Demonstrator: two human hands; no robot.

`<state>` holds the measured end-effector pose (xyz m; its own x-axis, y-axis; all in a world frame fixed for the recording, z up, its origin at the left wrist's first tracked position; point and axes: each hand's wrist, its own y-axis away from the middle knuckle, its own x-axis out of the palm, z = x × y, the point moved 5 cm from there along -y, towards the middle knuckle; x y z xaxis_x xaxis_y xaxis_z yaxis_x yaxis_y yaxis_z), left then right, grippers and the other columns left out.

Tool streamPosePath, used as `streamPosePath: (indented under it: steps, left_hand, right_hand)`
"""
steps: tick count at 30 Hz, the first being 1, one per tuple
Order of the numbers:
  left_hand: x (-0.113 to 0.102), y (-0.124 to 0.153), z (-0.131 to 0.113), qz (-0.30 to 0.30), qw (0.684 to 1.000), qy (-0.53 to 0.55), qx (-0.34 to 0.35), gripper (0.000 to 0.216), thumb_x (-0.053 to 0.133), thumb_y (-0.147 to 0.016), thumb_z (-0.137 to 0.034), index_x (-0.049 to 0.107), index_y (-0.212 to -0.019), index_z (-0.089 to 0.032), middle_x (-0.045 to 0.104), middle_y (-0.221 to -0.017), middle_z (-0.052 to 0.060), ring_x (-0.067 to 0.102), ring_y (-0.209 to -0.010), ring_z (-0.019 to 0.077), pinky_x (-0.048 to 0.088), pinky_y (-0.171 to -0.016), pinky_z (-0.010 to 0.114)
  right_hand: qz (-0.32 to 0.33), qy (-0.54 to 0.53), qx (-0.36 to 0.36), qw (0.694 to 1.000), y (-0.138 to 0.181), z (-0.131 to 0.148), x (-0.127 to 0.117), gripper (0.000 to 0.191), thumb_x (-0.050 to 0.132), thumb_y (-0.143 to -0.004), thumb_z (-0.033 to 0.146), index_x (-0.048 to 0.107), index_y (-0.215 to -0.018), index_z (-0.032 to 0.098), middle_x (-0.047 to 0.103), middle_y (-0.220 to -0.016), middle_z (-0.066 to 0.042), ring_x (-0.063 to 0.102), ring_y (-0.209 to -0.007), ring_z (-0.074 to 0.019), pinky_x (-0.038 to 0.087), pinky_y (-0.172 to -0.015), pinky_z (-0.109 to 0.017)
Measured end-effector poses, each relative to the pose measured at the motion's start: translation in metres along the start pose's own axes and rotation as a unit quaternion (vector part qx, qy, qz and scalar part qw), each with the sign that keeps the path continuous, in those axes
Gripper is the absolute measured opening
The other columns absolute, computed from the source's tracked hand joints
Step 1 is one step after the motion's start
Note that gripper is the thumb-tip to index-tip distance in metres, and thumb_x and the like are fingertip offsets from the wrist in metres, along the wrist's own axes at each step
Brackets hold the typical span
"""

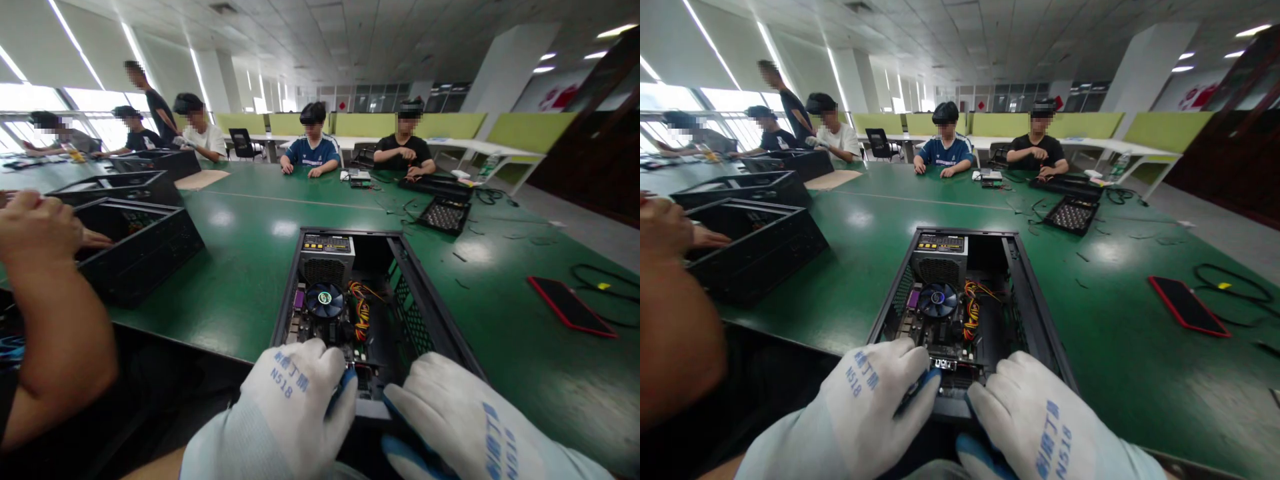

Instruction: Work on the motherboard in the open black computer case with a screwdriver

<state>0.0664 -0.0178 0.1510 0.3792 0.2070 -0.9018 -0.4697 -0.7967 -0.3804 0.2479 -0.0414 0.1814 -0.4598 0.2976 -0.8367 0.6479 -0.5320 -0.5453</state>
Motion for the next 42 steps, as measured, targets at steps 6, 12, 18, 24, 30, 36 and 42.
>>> streamPosePath:
  steps: [6, 12, 18, 24, 30, 36, 42]
  left_hand:
    - [-0.002, -0.001, -0.001, -0.01, 1.0, 0.002, -0.004, 0.016, 0.053, -0.097, -0.031, 0.052, -0.082, -0.026, 0.061, -0.073, 0.0, 0.062, -0.062, 0.0188, 0.041, -0.055, 0.035]
    - [-0.004, -0.001, -0.001, 0.002, 1.0, -0.004, -0.012, 0.02, 0.052, -0.097, -0.032, 0.049, -0.078, -0.026, 0.06, -0.072, -0.001, 0.062, -0.061, 0.019, 0.041, -0.055, 0.035]
    - [-0.004, 0.0, -0.001, -0.007, 1.0, -0.003, -0.011, 0.02, 0.053, -0.097, -0.032, 0.05, -0.079, -0.025, 0.061, -0.072, 0.0, 0.06, -0.061, 0.018, 0.04, -0.055, 0.034]
    - [-0.006, 0.002, -0.001, -0.017, 1.0, 0.004, -0.011, 0.021, 0.053, -0.098, -0.032, 0.049, -0.078, -0.025, 0.06, -0.072, 0.0, 0.059, -0.061, 0.0175, 0.039, -0.055, 0.033]
    - [-0.005, 0.001, -0.001, -0.021, 1.0, 0.001, -0.012, 0.021, 0.053, -0.098, -0.032, 0.05, -0.079, -0.025, 0.06, -0.072, 0.0, 0.059, -0.061, 0.018, 0.04, -0.056, 0.034]
    - [-0.003, 0.001, 0.0, -0.014, 1.0, -0.004, -0.015, 0.022, 0.052, -0.099, -0.034, 0.049, -0.079, -0.026, 0.06, -0.072, -0.001, 0.06, -0.061, 0.0184, 0.04, -0.056, 0.035]
    - [-0.004, 0.002, -0.001, -0.018, 1.0, -0.005, -0.015, 0.021, 0.051, -0.099, -0.034, 0.05, -0.08, -0.026, 0.06, -0.073, -0.001, 0.061, -0.062, 0.0191, 0.04, -0.055, 0.036]
  right_hand:
    - [0.104, 0.006, 0.005, 0.995, -0.012, -0.026, 0.014, 0.026, 0.045, -0.103, 0.037, 0.07, -0.096, 0.029, 0.076, -0.092, -0.008, 0.068, -0.076, -0.0235, 0.054, -0.07, -0.039]
    - [0.338, 0.13, -0.049, 0.931, -0.043, -0.083, 0.081, 0.026, 0.064, -0.091, 0.03, 0.071, -0.113, 0.018, 0.073, -0.111, -0.013, 0.07, -0.089, -0.0289, 0.049, -0.076, -0.042]
    - [0.447, 0.165, -0.069, 0.876, -0.063, -0.086, 0.108, 0.022, 0.06, -0.091, 0.019, 0.075, -0.107, 0.018, 0.075, -0.102, -0.012, 0.072, -0.086, -0.027, 0.047, -0.072, -0.038]
    - [0.445, 0.185, -0.028, 0.876, -0.071, -0.094, 0.097, 0.017, 0.062, -0.087, 0.014, 0.078, -0.093, 0.015, 0.075, -0.097, -0.016, 0.072, -0.08, -0.0267, 0.047, -0.07, -0.037]
    - [0.405, 0.204, 0.05, 0.89, -0.078, -0.122, 0.093, 0.009, 0.068, -0.079, 0.012, 0.076, -0.077, 0.016, 0.076, -0.088, -0.018, 0.072, -0.087, -0.033, 0.047, -0.079, -0.046]
    - [0.498, 0.153, 0.147, 0.841, -0.085, -0.131, 0.11, 0.013, 0.077, -0.056, 0.01, 0.07, -0.06, 0.02, 0.072, -0.068, -0.01, 0.073, -0.079, -0.0327, 0.05, -0.078, -0.046]
    - [0.495, 0.142, 0.043, 0.856, -0.095, -0.111, 0.107, 0.03, 0.068, -0.078, 0.022, 0.079, -0.106, 0.019, 0.079, -0.099, -0.013, 0.074, -0.092, -0.0285, 0.051, -0.073, -0.035]
